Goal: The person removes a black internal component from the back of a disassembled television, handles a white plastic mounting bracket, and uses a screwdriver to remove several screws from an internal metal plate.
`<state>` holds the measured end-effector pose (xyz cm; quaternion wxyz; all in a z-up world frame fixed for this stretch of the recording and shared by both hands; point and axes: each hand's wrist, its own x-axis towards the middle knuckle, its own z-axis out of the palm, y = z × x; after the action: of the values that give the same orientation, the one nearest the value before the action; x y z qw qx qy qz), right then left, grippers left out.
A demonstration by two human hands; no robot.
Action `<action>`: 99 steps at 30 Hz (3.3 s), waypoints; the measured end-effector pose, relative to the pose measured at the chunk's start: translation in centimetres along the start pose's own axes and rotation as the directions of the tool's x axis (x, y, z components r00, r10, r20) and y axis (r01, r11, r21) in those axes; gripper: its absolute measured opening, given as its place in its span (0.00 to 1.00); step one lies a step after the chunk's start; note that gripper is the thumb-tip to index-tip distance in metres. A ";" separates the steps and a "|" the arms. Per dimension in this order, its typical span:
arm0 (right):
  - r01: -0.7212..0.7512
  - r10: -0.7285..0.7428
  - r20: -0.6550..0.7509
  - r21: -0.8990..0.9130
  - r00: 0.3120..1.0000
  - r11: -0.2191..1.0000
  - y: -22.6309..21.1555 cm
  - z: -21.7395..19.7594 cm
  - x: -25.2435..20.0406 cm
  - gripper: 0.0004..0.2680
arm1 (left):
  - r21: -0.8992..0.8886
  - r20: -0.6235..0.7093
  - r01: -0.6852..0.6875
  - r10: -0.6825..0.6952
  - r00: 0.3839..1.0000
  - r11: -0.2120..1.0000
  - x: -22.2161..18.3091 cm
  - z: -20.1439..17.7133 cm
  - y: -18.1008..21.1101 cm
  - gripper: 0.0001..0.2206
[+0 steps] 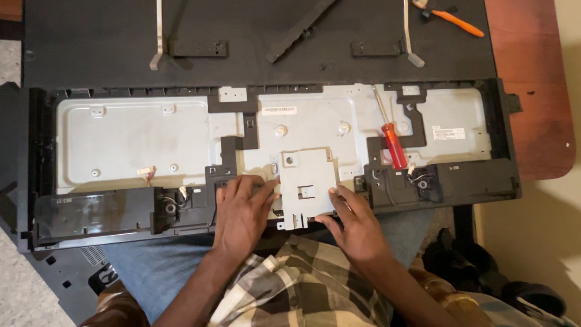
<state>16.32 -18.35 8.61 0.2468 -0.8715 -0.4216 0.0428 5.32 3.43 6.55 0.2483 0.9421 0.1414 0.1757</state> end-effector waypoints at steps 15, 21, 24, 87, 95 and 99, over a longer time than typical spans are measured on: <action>-0.076 0.076 0.019 0.054 0.997 0.996 -0.4 0.0 0.5 0.20 | -0.023 -0.007 -0.007 0.007 1.000 1.000 0.0 -0.3 0.1 0.14; -0.062 0.061 0.022 0.051 0.998 0.997 -0.5 -0.1 0.6 0.20 | -0.027 -0.027 -0.009 0.008 1.000 1.000 0.0 -0.4 0.0 0.14; -0.065 0.064 0.039 0.042 0.997 0.997 -0.5 -0.1 0.6 0.20 | -0.033 -0.020 0.001 -0.002 1.000 0.999 0.0 -0.4 0.0 0.14; -0.376 0.461 0.273 0.915 0.844 0.147 4.2 -1.1 2.7 0.13 | -0.200 -0.041 -0.075 0.068 0.997 0.977 -1.1 -0.4 -0.5 0.14; -0.372 0.485 0.249 0.911 0.838 0.176 3.7 0.0 2.7 0.11 | -0.309 0.009 -0.181 0.194 0.981 0.934 -2.8 1.2 -0.5 0.10; -0.314 0.523 0.165 0.926 0.836 0.209 4.4 0.9 3.1 0.10 | -0.344 0.003 -0.213 0.228 0.974 0.915 -3.0 0.9 0.0 0.08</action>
<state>21.25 -17.97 6.19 0.7123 -0.6510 -0.0421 0.2588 2.96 1.98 5.07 0.3895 0.8982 -0.0036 0.2039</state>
